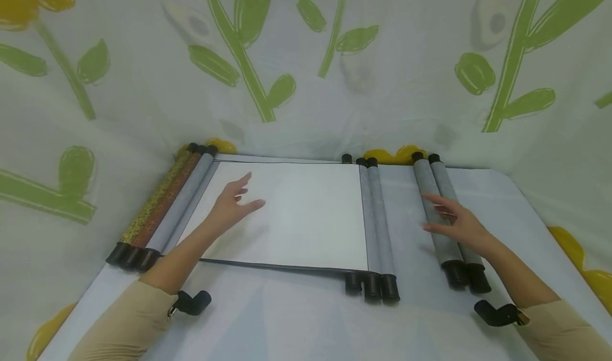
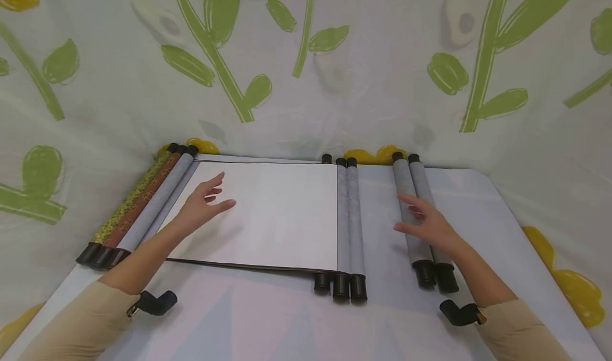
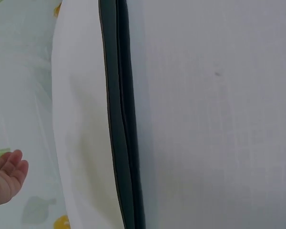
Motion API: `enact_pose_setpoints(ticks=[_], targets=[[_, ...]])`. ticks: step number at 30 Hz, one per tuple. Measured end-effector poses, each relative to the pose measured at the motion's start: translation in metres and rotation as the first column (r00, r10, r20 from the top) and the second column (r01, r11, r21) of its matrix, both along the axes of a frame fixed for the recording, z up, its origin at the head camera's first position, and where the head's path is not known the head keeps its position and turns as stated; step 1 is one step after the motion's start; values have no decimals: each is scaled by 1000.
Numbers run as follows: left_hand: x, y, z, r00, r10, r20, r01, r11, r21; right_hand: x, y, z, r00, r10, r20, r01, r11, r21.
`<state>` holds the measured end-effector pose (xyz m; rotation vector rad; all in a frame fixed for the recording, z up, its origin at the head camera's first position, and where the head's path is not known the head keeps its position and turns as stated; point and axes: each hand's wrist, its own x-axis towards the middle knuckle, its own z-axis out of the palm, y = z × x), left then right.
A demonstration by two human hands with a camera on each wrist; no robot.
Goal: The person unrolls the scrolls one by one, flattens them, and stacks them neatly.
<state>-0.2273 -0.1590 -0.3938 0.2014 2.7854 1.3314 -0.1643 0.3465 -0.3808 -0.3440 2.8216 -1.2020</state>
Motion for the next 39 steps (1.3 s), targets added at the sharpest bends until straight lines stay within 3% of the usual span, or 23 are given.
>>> enact_pose_setpoints(ticks=[10,14,20,23,32,39], targets=[[19,41,11,992,-123,-20,124,990,63,15,29,-15,998,-55,-13,55,998,-20],[28,57,15,982,-174,-79,180,980,87,15,35,-21,998,-54,-39,52,998,-34],[34,82,14,942,-238,-237,252,967,31,7,44,-29,997,-72,27,74,996,-50],[38,95,10,922,-274,-275,290,957,18,1,48,-32,995,-67,76,70,997,-35],[52,133,4,891,-363,-272,391,919,57,-8,46,-39,986,-26,167,35,998,-51],[50,164,10,893,-381,-241,420,898,134,-10,49,-40,986,-16,166,30,996,-84]])
